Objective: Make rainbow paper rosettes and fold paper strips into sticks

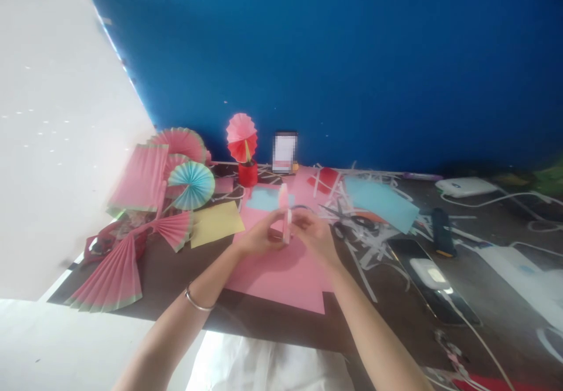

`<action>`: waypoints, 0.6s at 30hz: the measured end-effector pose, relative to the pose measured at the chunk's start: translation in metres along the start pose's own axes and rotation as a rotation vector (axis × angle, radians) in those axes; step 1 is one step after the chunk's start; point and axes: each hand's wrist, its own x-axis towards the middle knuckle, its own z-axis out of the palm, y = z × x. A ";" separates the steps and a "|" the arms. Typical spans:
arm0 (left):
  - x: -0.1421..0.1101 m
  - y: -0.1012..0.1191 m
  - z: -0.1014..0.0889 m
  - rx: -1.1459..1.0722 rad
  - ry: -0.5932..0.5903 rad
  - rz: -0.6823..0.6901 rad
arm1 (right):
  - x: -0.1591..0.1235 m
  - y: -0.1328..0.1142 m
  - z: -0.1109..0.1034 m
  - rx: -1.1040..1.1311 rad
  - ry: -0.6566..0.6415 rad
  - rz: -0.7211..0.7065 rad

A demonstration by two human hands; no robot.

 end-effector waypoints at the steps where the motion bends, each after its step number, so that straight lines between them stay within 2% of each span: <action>1: 0.000 0.000 0.000 0.000 0.002 -0.002 | 0.000 0.000 0.000 -0.005 0.002 0.003; 18: -0.001 0.002 0.001 0.004 -0.006 0.009 | -0.002 0.001 0.004 -0.091 0.035 -0.031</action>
